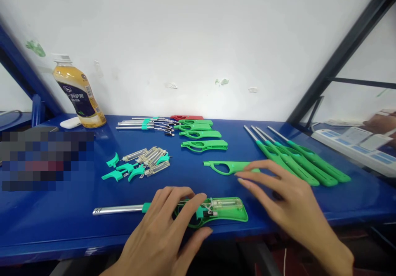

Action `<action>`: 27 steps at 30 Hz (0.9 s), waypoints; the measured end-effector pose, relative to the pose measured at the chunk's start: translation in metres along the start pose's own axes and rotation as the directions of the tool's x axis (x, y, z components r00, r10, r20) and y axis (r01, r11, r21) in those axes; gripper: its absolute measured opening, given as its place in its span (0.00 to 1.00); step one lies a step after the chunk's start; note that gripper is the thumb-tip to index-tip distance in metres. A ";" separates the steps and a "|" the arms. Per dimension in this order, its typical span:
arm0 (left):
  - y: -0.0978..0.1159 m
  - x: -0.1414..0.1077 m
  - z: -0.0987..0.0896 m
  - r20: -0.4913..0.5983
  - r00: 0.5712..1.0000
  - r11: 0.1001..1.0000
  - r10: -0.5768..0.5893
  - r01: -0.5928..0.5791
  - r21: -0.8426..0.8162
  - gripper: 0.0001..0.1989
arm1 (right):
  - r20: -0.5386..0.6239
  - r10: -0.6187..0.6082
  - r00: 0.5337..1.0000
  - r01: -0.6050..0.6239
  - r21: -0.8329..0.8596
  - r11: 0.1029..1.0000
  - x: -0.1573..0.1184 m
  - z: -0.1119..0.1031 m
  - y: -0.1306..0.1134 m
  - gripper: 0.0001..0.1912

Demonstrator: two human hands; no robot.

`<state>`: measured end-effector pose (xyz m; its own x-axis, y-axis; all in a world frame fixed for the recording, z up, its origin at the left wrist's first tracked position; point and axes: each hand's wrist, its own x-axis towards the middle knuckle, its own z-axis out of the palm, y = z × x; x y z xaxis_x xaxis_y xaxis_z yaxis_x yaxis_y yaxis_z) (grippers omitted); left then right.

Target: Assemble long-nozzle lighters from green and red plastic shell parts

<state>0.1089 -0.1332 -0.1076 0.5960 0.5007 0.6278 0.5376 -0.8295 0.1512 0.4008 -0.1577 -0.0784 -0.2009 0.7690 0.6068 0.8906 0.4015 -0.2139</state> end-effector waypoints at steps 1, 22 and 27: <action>0.000 -0.001 -0.002 0.011 1.000 1.000 -0.021 0.021 -0.015 0.17 | 0.014 0.020 1.000 -0.020 -0.046 0.999 0.003 -0.002 0.007 0.10; -0.037 -0.004 -0.045 -0.119 0.986 0.987 -0.113 0.125 0.103 0.21 | 0.123 -0.115 0.986 0.131 -0.131 0.983 0.001 -0.016 0.010 0.18; -0.036 -0.007 -0.045 -0.039 0.998 0.996 -0.040 0.043 0.078 0.22 | 0.148 -0.212 0.966 0.231 -0.121 0.966 -0.007 -0.014 -0.025 0.19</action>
<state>0.0582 -0.1183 -0.0831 0.5503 0.5234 0.6505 0.6073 -0.7856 0.1184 0.3858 -0.1803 -0.0666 -0.4436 0.7315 0.5179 0.8628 0.5049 0.0260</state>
